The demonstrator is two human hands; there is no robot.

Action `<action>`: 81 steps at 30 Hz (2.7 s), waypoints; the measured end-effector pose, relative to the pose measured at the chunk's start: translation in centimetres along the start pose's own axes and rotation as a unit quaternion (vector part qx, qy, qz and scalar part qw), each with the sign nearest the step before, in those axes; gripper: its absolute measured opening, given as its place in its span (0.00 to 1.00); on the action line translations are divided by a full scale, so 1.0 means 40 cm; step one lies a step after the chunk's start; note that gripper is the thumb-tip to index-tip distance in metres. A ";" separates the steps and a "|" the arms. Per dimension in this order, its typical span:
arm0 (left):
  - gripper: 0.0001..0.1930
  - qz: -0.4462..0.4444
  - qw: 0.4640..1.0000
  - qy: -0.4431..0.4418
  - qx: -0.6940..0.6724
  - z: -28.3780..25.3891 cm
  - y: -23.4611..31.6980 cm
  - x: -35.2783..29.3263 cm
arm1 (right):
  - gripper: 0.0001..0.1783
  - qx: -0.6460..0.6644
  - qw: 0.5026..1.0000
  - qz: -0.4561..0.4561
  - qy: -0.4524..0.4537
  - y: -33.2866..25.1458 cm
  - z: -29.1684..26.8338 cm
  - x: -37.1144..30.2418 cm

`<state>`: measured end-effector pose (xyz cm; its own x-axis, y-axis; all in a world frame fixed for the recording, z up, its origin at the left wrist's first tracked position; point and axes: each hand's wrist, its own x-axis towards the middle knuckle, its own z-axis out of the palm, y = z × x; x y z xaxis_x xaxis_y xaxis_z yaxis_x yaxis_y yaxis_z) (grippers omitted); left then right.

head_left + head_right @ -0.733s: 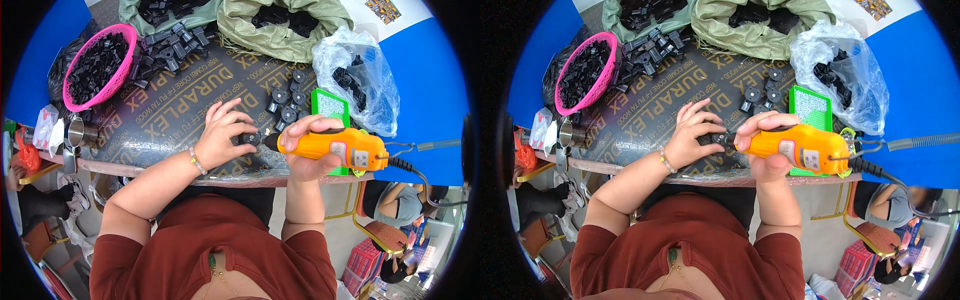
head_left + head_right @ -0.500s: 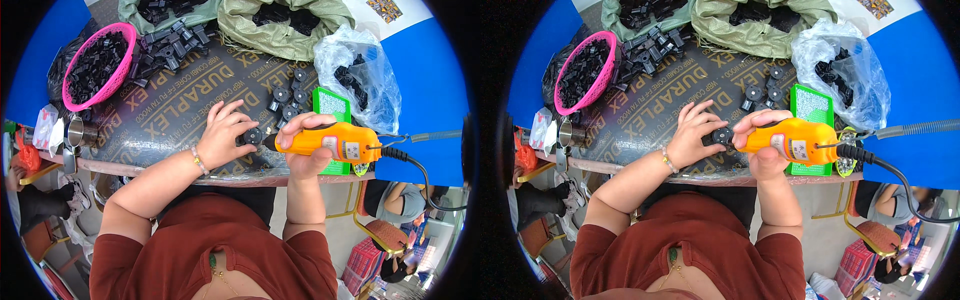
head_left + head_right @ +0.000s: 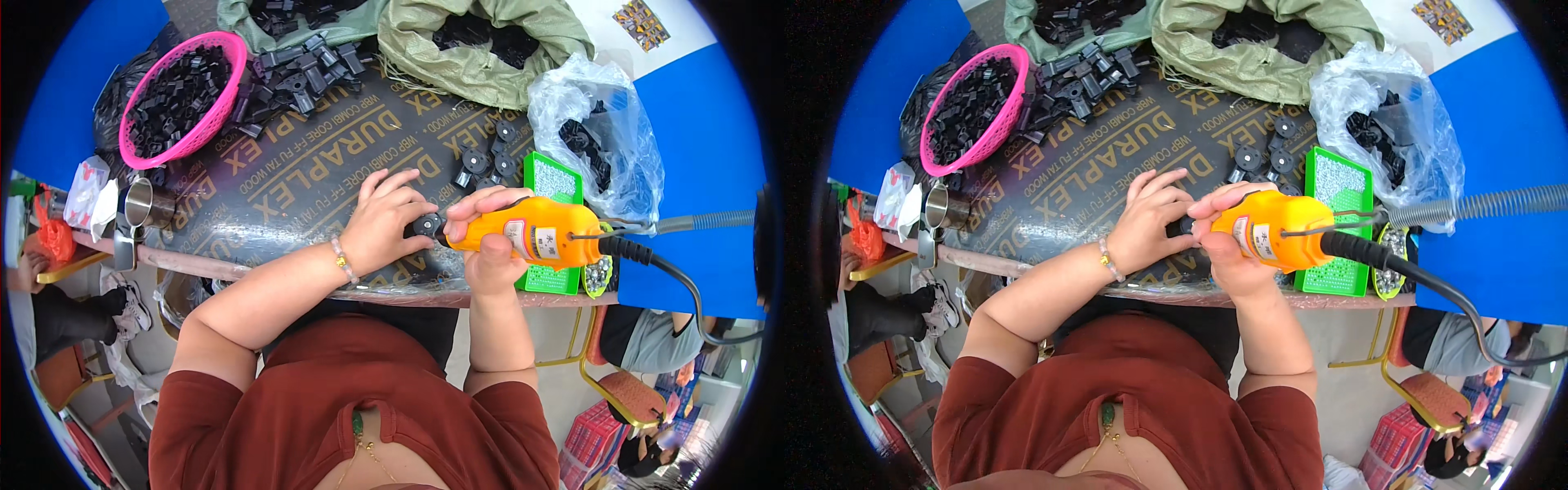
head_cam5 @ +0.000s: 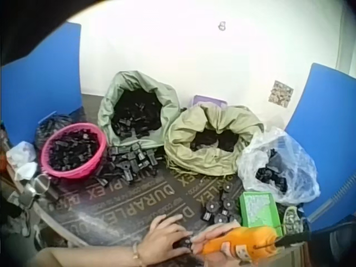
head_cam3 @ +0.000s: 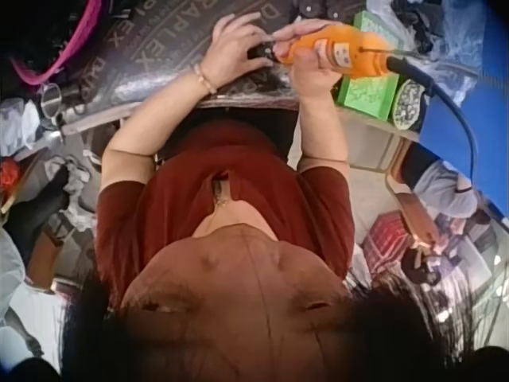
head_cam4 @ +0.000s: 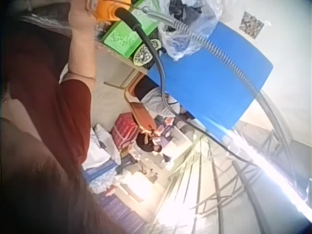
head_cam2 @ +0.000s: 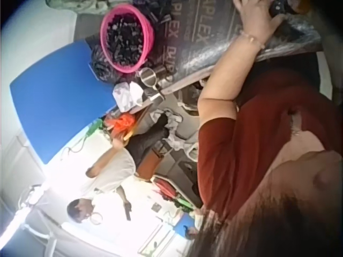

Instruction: Assembling small plastic toy or device components using an electric screwdriver.

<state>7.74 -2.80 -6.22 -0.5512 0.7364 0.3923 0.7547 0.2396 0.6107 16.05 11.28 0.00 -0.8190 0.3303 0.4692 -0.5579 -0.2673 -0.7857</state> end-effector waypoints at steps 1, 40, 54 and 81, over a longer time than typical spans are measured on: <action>0.24 0.008 1.000 -0.007 0.005 -0.005 0.006 0.000 | 0.27 -0.014 1.000 0.002 0.009 -0.005 0.006 0.001; 0.10 0.091 0.985 -0.147 0.006 0.053 -0.066 0.341 | 0.19 -0.276 0.921 -0.117 0.249 -0.179 -0.544 0.126; 0.31 -0.048 0.992 -0.097 -0.061 -0.070 -0.005 0.004 | 0.46 -0.141 0.975 -0.158 0.065 -0.188 -0.186 0.048; 0.25 -0.039 0.998 -0.028 -0.037 -0.047 -0.055 -0.021 | 0.38 -0.082 0.996 0.017 -0.031 0.040 -0.023 0.074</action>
<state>5.87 -5.14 -6.59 -0.5839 0.7528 0.3039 0.6818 0.2515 0.6870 12.87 12.64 -0.23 -0.8462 0.2659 0.4617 -0.5050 -0.1243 -0.8541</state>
